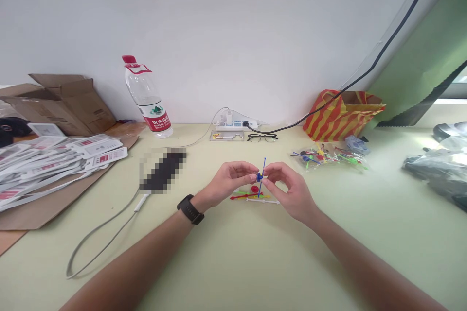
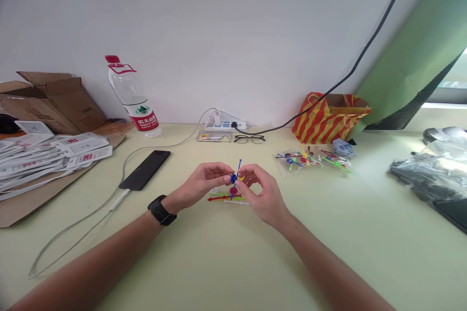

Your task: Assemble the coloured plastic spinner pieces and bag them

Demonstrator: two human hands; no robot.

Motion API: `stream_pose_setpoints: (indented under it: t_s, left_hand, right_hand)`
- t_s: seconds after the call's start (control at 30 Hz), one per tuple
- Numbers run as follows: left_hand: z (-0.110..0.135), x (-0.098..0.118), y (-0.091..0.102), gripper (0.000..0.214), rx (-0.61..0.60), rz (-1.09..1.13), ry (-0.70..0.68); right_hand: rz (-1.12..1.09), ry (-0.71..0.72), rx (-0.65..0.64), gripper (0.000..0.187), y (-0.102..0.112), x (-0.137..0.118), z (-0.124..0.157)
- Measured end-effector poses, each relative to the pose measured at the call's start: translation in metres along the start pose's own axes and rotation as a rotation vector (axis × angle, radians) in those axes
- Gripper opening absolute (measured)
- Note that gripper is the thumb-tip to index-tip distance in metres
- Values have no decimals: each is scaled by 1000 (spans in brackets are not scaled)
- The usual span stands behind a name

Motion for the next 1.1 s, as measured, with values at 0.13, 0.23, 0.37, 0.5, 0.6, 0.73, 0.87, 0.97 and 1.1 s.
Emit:
stream_pose_setpoints:
  t_s: [0.13,0.23,0.37,0.5,0.6,0.73,0.87,0.97,1.1]
  left_hand:
    - [1,1,3,28,6,-15,-7]
    - [2,0,7,27,14,-28,1]
    - [2,-1,10,26,35,-15,4]
    - [1,-2,10,26,39,-14,7]
    - [1,-1,9,25,35,-17,7]
    - [1,3,4,26,16,-14,1]
    - [1,3,-5,26,-34,5,26]
    - [1,1,-9,27,-58,13,26]
    - [1,-5,-7,29,-44,40,57]
  right_hand:
    - [290,127,-2,40,2,-14,4]
    - [388,170,-34,30,6,-15,6]
    - [228,115,-49,47,16,-8,5]
    - [198,113,27,50,20,-11,3]
    - [182,75,70,34,17,-12,2]
    - [104,34,45,12,10,-8,2]
    - [102,13,-11,11,4,-7,2]
    - [89,-9,-43,9,0,-5,2]
    - [72,-44,-60,9,-3,-2,2]
Point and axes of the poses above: each hand's wrist, its own z-axis away from the middle knuckle, its own y-axis out of the back of the hand, x = y × z, the point moved 8 cm from there along -z, towards the middle knuckle, and after that the axes turned 10 degrees about -x, right-handed, at the moved point
